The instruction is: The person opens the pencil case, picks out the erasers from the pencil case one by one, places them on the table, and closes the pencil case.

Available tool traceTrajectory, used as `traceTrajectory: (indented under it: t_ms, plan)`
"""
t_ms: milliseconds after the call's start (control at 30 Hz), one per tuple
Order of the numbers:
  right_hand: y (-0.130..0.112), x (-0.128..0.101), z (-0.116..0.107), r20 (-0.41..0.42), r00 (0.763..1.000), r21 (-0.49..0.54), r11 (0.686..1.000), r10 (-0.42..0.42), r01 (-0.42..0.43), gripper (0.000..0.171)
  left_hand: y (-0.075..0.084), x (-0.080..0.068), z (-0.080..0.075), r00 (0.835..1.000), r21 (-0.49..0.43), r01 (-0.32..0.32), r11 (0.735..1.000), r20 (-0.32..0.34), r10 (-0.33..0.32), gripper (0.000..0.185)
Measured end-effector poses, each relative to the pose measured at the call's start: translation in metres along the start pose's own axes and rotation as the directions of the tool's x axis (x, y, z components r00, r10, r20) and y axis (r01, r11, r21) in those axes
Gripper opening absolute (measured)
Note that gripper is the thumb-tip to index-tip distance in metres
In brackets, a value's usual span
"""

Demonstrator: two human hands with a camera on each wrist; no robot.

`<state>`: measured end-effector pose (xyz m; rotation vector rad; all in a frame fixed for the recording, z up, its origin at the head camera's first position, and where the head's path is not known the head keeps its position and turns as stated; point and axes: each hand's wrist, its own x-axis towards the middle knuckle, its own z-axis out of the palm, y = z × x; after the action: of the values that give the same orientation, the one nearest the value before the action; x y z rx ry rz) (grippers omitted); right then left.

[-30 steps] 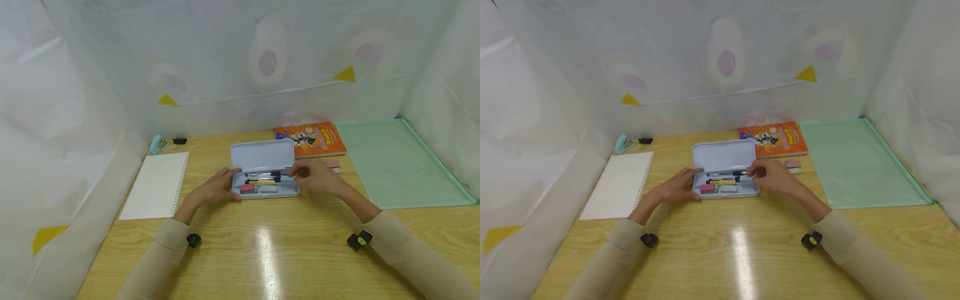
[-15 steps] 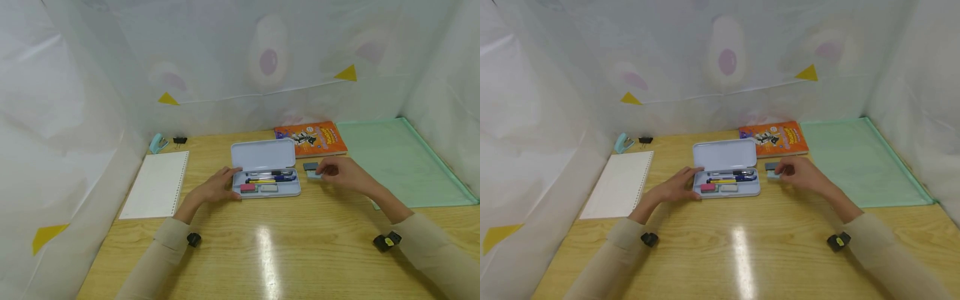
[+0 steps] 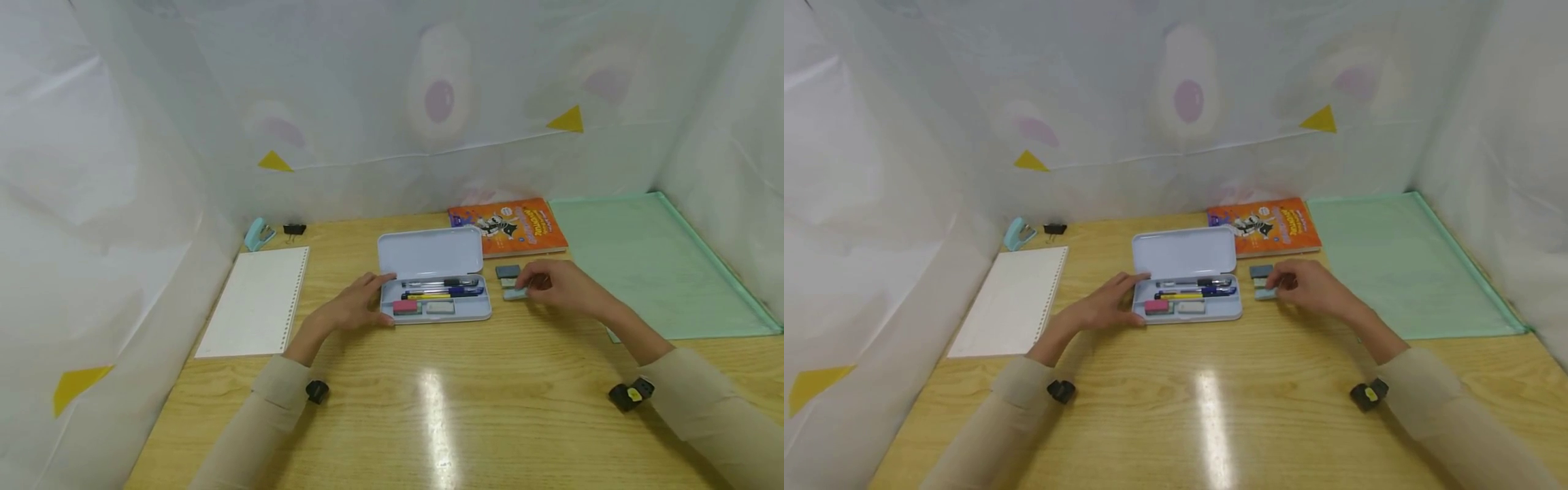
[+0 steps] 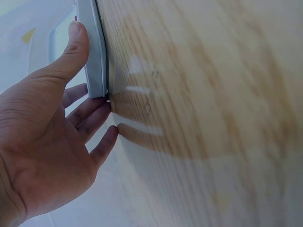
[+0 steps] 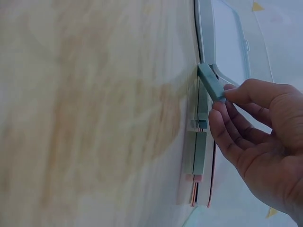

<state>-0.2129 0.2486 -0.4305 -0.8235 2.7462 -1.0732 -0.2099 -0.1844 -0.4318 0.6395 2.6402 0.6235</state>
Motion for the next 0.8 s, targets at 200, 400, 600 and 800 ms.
traceTrajectory:
  t_ms: [200, 400, 600, 800]
  plan:
    - [-0.002, 0.001, -0.001, -0.014, 1.000, -0.025, 1.000, -0.011, 0.010, 0.016, -0.001, 0.000, 0.001, 1.000, -0.002, -0.005, 1.000, 0.000, 0.005, 0.094]
    - [-0.011, 0.005, 0.000, -0.016, 0.999, -0.021, 0.999, -0.041, 0.041, 0.014, 0.001, -0.001, -0.002, 1.000, 0.004, 0.005, 1.000, -0.001, -0.005, 0.095]
    - [-0.025, 0.017, 0.016, -0.006, 0.996, 0.037, 0.996, -0.085, 0.085, 0.018, 0.001, 0.000, -0.003, 1.000, 0.008, 0.004, 1.000, 0.008, -0.004, 0.096]
    - [-0.042, 0.031, 0.043, 0.071, 0.988, 0.111, 0.985, -0.141, 0.132, 0.019, 0.000, 0.000, -0.001, 1.000, 0.006, 0.005, 1.000, 0.010, -0.005, 0.095]
